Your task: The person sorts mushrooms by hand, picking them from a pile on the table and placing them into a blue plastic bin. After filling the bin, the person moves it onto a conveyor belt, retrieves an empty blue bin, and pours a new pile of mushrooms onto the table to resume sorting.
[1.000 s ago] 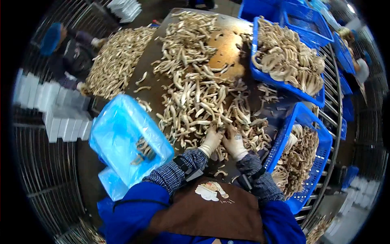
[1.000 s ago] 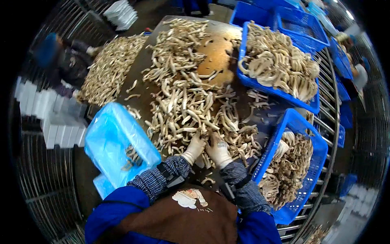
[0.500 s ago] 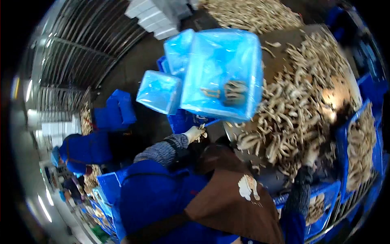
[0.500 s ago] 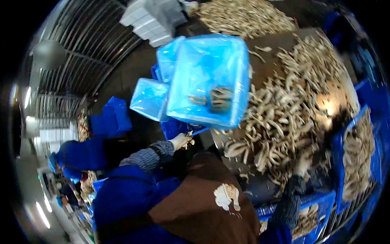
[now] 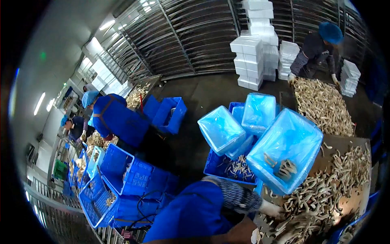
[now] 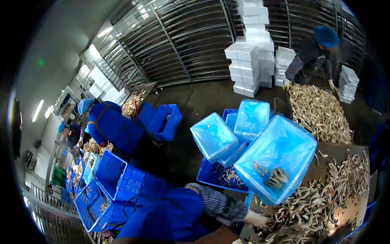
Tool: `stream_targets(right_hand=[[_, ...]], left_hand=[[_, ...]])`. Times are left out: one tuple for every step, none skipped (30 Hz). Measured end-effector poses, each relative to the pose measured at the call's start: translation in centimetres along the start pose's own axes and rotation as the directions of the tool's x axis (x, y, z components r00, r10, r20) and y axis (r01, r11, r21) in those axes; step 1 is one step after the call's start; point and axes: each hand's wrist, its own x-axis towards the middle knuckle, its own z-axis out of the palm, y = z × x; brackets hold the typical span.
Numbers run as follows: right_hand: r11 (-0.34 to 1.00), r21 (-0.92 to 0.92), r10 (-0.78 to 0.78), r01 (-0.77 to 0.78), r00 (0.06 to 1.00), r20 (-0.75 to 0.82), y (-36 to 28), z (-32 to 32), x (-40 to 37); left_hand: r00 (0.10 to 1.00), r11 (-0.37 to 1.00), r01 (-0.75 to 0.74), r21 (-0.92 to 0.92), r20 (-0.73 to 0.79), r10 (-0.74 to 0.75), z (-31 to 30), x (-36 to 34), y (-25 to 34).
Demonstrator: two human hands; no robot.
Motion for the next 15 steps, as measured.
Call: stream_targets(right_hand=[[1.0,-0.002,-0.017,0.017,1.0,-0.002,0.0,0.0,-0.1],[0.999,-0.007,-0.032,0.032,0.999,-0.009,-0.2,0.0,0.1],[0.999,-0.009,-0.036,0.036,0.999,-0.013,0.0,-0.1,0.1],[0.998,-0.016,-0.054,0.054,0.998,-0.017,0.1,0.1,0.2],[0.998,-0.023,-0.062,0.061,0.998,-0.025,0.4,0.0,0.2],[0.998,-0.022,-0.067,0.067,0.997,-0.036,0.5,0.0,0.5],[0.997,-0.028,-0.077,0.076,0.996,-0.046,0.6,-0.3,0.4],[0.996,-0.04,-0.087,0.085,0.995,-0.052,1.0,-0.6,0.4],[0.993,-0.061,-0.104,0.1,0.992,-0.067,0.9,-1.0,0.2],[0.99,-0.084,-0.121,0.114,0.989,-0.083,1.1,-1.5,0.0],[0.988,-0.095,-0.128,0.12,0.988,-0.088,1.1,-1.8,-0.2],[0.985,-0.12,-0.134,0.123,0.986,-0.096,1.0,-2.1,-0.6],[0.989,-0.111,-0.111,0.103,0.992,-0.068,1.8,-2.0,-0.7],[0.991,-0.103,-0.087,0.082,0.995,-0.04,2.6,-2.0,-0.8],[0.996,-0.087,-0.036,0.037,0.999,0.015,3.3,-1.6,-0.5]], left_hand=[[0.984,0.965,0.17,-0.2,-0.016,-0.177,0.5,2.1,1.8],[0.965,0.913,0.233,-0.336,-0.038,-0.26,0.8,3.5,3.2],[0.948,0.877,0.255,-0.408,-0.072,-0.309,1.1,5.2,4.0],[0.93,0.84,0.268,-0.472,-0.102,-0.354,1.4,6.3,4.6],[0.91,0.815,0.27,-0.512,-0.142,-0.39,1.8,7.4,4.7],[0.887,0.793,0.276,-0.543,-0.174,-0.428,2.0,8.1,4.7],[0.859,0.765,0.281,-0.579,-0.203,-0.469,2.2,8.8,4.6],[0.834,0.74,0.283,-0.61,-0.225,-0.505,2.3,9.2,4.4],[0.804,0.71,0.286,-0.643,-0.243,-0.543,2.5,9.8,4.0],[0.778,0.683,0.283,-0.674,-0.255,-0.574,2.6,10.3,3.6],[0.752,0.65,0.278,-0.707,-0.261,-0.606,2.7,10.7,3.0],[0.725,0.614,0.272,-0.741,-0.261,-0.637,2.7,11.0,2.3],[0.705,0.573,0.26,-0.777,-0.253,-0.663,2.8,11.3,1.6],[0.686,0.536,0.249,-0.806,-0.244,-0.685,2.6,11.3,1.4],[0.666,0.511,0.24,-0.826,-0.243,-0.705,2.3,11.1,1.1]])
